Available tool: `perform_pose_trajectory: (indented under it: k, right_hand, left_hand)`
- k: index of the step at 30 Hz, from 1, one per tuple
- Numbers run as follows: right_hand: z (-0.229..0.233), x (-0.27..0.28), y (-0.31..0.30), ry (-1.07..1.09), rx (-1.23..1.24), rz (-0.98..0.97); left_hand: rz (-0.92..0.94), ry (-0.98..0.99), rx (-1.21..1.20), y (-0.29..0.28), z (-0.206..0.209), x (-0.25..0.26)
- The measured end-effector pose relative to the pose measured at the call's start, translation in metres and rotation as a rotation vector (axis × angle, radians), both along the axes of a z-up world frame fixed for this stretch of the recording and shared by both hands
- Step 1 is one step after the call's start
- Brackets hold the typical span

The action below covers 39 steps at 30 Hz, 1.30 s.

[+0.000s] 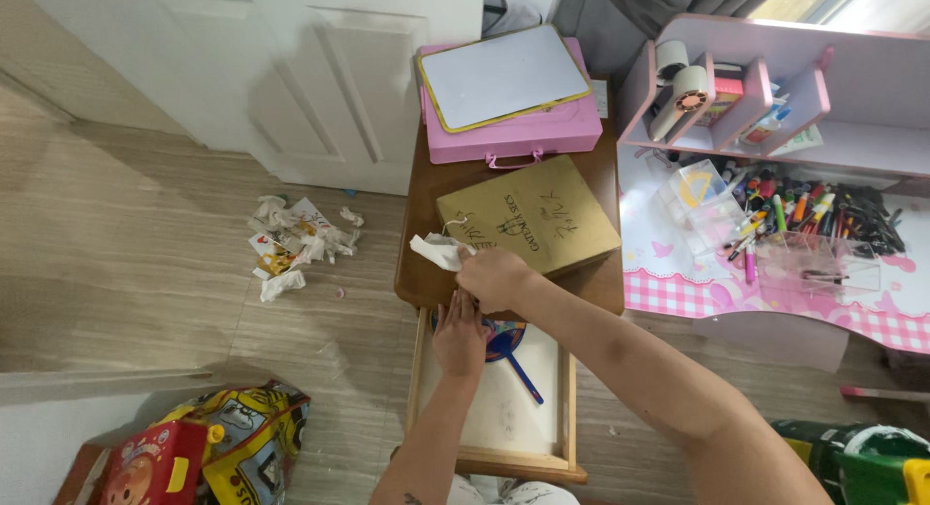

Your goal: The person kneels by a wooden drawer unit and wipes the inside of an open drawer with a white cloth. They remove a colorful hand fan, wipe it on both sides, and place it back in the drawer. They then open a gold tin, remove small items, wipe the tin interior and lid, and set the items aside.

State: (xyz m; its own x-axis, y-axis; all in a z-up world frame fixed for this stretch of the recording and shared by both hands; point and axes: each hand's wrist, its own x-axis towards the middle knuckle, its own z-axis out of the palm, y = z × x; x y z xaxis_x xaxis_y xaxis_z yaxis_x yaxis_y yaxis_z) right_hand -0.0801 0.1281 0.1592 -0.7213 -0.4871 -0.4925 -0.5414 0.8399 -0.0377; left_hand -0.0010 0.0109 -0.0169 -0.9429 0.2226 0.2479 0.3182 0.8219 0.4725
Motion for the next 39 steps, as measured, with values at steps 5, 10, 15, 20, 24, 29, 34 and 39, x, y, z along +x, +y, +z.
perform_pose_trajectory:
  k: [5, 10, 15, 20, 24, 29, 34, 39]
  right_hand:
    - [0.008, 0.007, 0.002, 0.047, -0.023, -0.015]
    - [0.004, 0.021, 0.012, 0.242, -0.105, 0.008]
    - [0.025, 0.035, 0.018, 0.316, -0.068, 0.031]
    - [0.043, 0.046, 0.036, 0.521, -0.141, -0.016]
    - [0.056, 0.060, 0.060, 0.715, -0.180, -0.050]
    - [0.064, 0.076, 0.090, 0.894, -0.369, -0.207]
    - [0.064, 0.093, 0.128, 1.038, -0.557, -0.449]
    - [0.053, 0.112, 0.153, 1.151, -0.674, -0.712]
  left_hand:
    - [-0.001, -0.065, 0.000, -0.001, 0.005, -0.001]
    - [-0.015, -0.078, 0.011, -0.003, 0.017, -0.001]
    - [0.055, -0.366, 0.153, -0.002, 0.045, -0.001]
    - [-0.039, 0.003, 0.134, -0.003, 0.048, 0.000]
    - [-0.067, 0.000, 0.123, -0.005, 0.041, 0.001]
    - [-0.089, -0.028, 0.139, -0.007, 0.040, -0.003]
    - [-0.096, -0.202, 0.140, -0.009, 0.059, -0.002]
    - [-0.052, -0.259, 0.192, -0.007, 0.074, -0.001]
